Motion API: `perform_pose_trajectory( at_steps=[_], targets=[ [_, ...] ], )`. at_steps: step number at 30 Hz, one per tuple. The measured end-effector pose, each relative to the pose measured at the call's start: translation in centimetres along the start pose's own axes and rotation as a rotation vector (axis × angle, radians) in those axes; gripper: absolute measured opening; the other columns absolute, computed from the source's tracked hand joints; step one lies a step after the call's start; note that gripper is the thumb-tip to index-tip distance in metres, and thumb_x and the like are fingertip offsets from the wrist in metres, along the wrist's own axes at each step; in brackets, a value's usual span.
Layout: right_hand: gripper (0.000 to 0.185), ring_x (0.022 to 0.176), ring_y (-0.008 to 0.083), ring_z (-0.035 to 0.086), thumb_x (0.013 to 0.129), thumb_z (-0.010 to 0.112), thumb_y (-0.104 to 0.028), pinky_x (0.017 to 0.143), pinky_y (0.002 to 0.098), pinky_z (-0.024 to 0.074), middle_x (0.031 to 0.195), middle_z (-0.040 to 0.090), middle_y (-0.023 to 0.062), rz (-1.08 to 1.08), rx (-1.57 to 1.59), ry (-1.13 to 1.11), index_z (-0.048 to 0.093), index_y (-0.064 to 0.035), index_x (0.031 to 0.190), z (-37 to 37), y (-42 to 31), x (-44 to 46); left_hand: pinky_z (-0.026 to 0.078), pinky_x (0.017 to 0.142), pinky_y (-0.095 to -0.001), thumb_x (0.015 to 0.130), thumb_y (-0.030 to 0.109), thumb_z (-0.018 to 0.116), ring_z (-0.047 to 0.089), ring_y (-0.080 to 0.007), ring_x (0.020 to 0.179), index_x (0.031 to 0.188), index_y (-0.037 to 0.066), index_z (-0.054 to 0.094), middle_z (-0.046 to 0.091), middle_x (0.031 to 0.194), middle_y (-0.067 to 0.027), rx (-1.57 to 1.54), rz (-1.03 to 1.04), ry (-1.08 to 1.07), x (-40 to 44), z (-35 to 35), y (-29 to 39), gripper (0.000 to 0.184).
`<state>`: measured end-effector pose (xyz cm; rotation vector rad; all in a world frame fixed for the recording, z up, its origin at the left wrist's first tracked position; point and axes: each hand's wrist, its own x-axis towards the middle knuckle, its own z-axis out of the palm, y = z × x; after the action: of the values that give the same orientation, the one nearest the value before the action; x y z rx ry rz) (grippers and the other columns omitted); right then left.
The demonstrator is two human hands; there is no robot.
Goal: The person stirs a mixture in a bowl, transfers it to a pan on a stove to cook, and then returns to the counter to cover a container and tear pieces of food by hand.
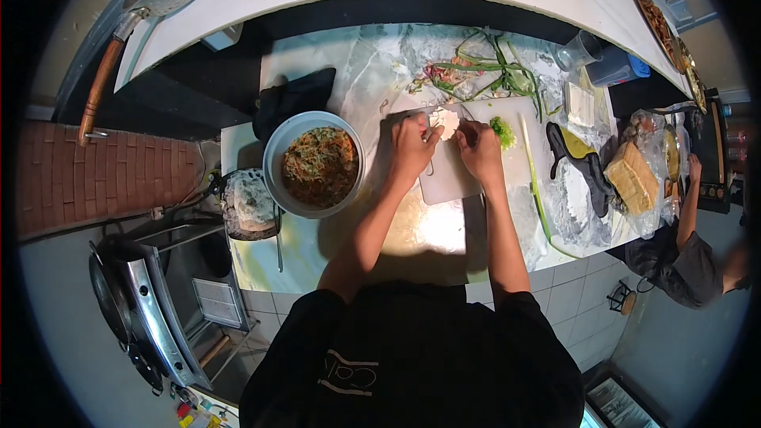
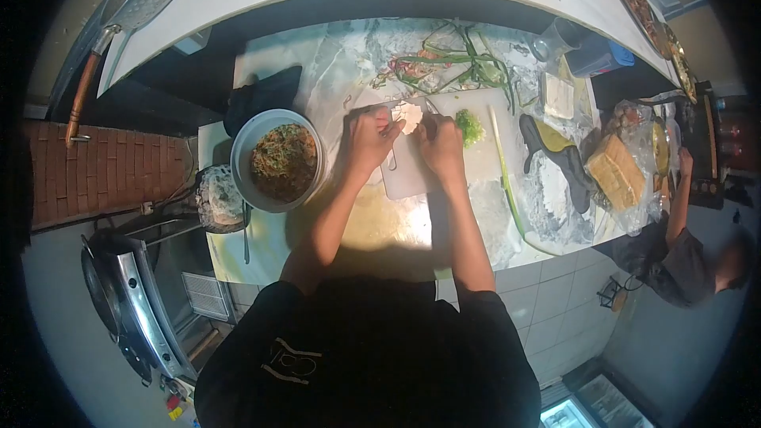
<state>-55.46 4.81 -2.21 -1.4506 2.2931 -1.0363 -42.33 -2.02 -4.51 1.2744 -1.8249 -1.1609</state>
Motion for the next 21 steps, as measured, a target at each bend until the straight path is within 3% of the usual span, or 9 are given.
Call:
perform_pose_trajectory(
  at_steps=[6, 13, 15, 16, 19, 21],
  targets=[
    [0.024, 0.074, 0.0301, 0.065, 0.075, 0.066, -0.006, 0.067, 0.0338, 0.0501, 0.083, 0.065, 0.0196, 0.020, 0.016, -0.048, 0.062, 0.0050, 0.095, 0.4, -0.8, 0.3, 0.042, 0.074, -0.0432, 0.072, 0.017, 0.072, 0.054, -0.0342, 0.079, 0.092, 0.002, 0.061, 0.061, 0.079, -0.0153, -0.004, -0.012, -0.102, 0.0, -0.1, 1.6, 0.028],
    [0.025, 0.076, 0.0294, 0.066, 0.075, 0.066, -0.006, 0.069, 0.0330, 0.0502, 0.084, 0.065, 0.0193, -0.015, 0.038, -0.045, 0.061, 0.0045, 0.098, -0.2, -1.0, 0.2, 0.042, 0.073, -0.0421, 0.071, 0.016, 0.073, 0.054, -0.0335, 0.080, 0.089, 0.001, 0.061, 0.062, 0.078, -0.0152, -0.052, -0.020, -0.076, 0.2, 0.1, 0.8, 0.027],
    [0.030, 0.090, 0.0381, 0.061, 0.072, 0.067, -0.005, 0.078, 0.0407, 0.0478, 0.093, 0.062, 0.0251, 0.127, 0.160, -0.098, 0.061, 0.0048, 0.100, -0.5, -1.1, 0.2, 0.043, 0.073, -0.0417, 0.071, 0.015, 0.073, 0.055, -0.0330, 0.081, 0.090, 0.000, 0.060, 0.062, 0.080, -0.0160, 0.020, -0.068, -0.092, 0.1, -0.5, 1.4, 0.027],
    [0.030, 0.090, 0.0381, 0.061, 0.072, 0.067, -0.005, 0.078, 0.0407, 0.0478, 0.093, 0.062, 0.0251, 0.127, 0.160, -0.099, 0.061, 0.0048, 0.100, -0.5, -0.9, 0.2, 0.043, 0.073, -0.0417, 0.071, 0.015, 0.073, 0.055, -0.0330, 0.081, 0.090, 0.000, 0.060, 0.062, 0.080, -0.0160, 0.020, -0.068, -0.093, 0.0, -0.7, 1.6, 0.027],
    [0.030, 0.091, 0.0375, 0.061, 0.073, 0.066, -0.004, 0.079, 0.0402, 0.0479, 0.094, 0.063, 0.0245, 0.162, 0.143, -0.117, 0.061, 0.0045, 0.101, -0.4, -0.4, 0.3, 0.043, 0.072, -0.0420, 0.070, 0.014, 0.074, 0.055, -0.0333, 0.080, 0.089, -0.002, 0.060, 0.062, 0.079, -0.0168, 0.072, -0.008, -0.022, -0.2, -0.6, 1.3, 0.029],
    [0.020, 0.077, 0.0248, 0.066, 0.077, 0.065, -0.005, 0.070, 0.0315, 0.0502, 0.083, 0.066, 0.0168, 0.059, 0.087, -0.089, 0.062, 0.0039, 0.095, 0.0, -0.2, 0.2, 0.053, 0.065, -0.0316, 0.070, 0.014, 0.076, 0.066, -0.0249, 0.077, 0.096, -0.005, 0.063, 0.066, 0.084, -0.0196, 0.063, 0.055, 0.006, 0.0, -0.2, 0.7, 0.035]
  ],
)
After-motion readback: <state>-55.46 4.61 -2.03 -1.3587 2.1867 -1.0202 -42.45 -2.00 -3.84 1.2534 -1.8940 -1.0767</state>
